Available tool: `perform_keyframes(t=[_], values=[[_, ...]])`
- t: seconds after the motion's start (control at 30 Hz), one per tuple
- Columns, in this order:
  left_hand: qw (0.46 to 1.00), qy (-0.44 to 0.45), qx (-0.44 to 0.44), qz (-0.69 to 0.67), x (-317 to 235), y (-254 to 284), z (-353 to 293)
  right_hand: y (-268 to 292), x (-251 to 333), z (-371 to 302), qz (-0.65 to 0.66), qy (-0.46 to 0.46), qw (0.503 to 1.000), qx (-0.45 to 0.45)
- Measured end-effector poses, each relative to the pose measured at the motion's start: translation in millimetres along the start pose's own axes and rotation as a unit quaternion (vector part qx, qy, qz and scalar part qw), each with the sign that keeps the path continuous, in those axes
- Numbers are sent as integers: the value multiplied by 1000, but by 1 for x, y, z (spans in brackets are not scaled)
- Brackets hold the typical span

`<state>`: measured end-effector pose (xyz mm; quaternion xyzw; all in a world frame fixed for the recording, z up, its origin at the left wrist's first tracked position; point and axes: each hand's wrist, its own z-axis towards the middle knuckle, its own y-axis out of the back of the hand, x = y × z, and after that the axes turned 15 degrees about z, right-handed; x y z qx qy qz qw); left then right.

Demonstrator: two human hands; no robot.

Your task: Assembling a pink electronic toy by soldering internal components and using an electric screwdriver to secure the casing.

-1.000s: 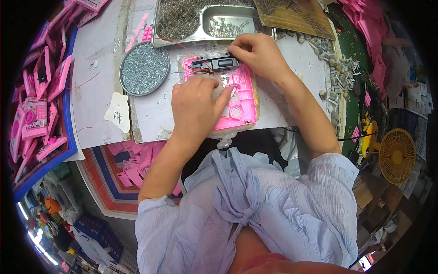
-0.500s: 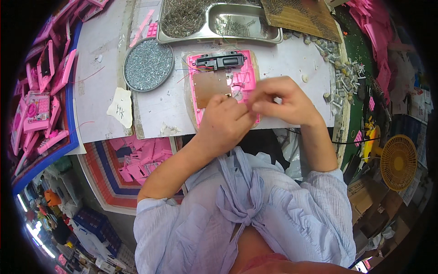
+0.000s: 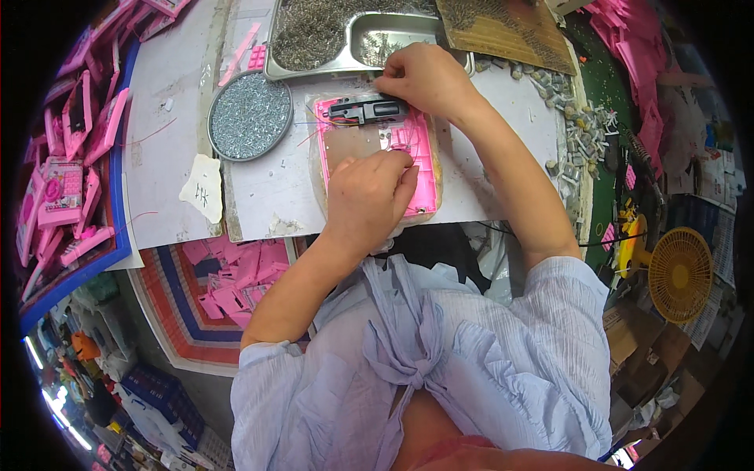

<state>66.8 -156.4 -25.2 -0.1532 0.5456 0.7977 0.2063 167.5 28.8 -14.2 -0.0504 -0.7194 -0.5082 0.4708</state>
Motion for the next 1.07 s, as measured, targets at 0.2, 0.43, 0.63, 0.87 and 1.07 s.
perform_keyframes(t=[0.2,0.43,0.63,0.87,1.07], values=[[1000,-8,-7,-6,3,-2,-7,26,-15,-57,97,-1,989,-111],[989,-136,62,16,-6,13,-15,42,26,-210,286,56,956,40],[979,-168,111,23,-3,39,-51,34,28,-192,440,117,884,110],[994,-110,25,6,16,52,-70,-29,14,-134,66,295,952,45],[1000,-10,-23,4,45,44,-85,-40,14,-118,23,318,947,37]])
